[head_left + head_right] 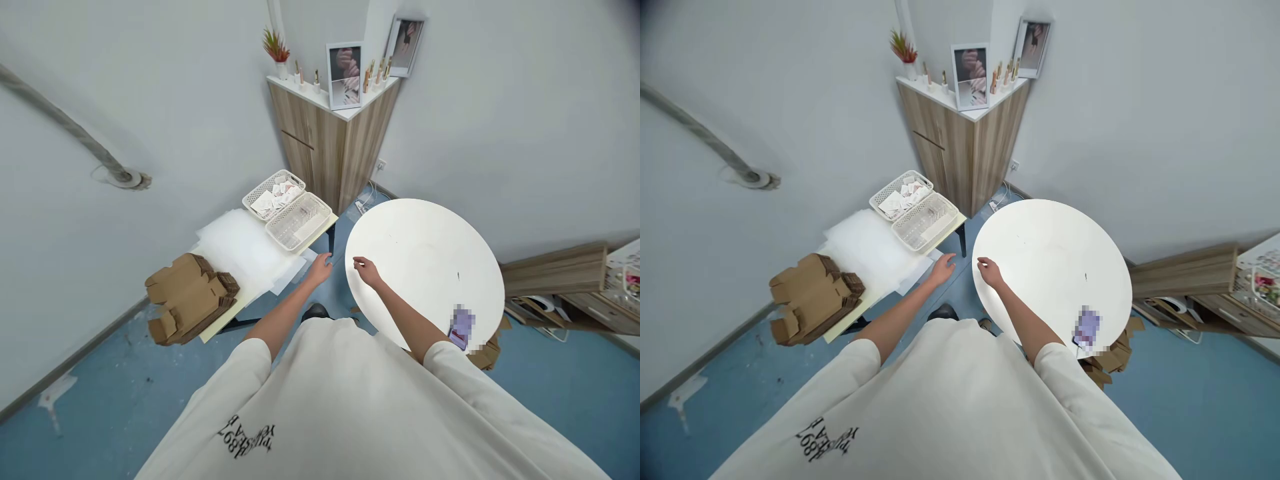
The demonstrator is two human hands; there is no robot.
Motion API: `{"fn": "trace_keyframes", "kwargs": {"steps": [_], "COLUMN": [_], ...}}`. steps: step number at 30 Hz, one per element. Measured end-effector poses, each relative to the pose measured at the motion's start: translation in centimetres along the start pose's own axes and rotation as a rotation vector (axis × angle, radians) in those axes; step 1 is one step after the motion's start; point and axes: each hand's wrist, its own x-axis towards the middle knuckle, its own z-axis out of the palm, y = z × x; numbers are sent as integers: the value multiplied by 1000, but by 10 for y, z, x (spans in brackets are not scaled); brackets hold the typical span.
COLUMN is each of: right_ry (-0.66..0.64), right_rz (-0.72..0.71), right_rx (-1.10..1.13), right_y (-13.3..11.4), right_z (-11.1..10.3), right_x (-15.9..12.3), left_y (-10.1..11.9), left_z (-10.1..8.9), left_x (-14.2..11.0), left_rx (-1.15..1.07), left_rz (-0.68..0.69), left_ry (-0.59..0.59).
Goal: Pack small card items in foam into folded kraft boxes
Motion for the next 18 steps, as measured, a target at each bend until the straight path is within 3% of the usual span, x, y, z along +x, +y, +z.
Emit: {"fn": "trace_keyframes", "kwargs": {"steps": [5, 10, 15, 18], "right_ry": [-48, -54, -99, -122], "right_rz": [-23, -35, -140, -191], "right_rx": [-58, -146, -282, -427], "right_y": [-34, -73, -110, -126], "right_z": [32, 71, 120, 143], "right_x": [17, 52, 87, 101], "left_y": [-24, -47, -76, -89], "left_z": [-44, -96, -145, -164], "left_x": [14, 37, 53, 60], "left_rx": [40, 126, 296, 306], "left_rz": [44, 102, 84, 115], "left_ry": [35, 68, 49, 17]}}
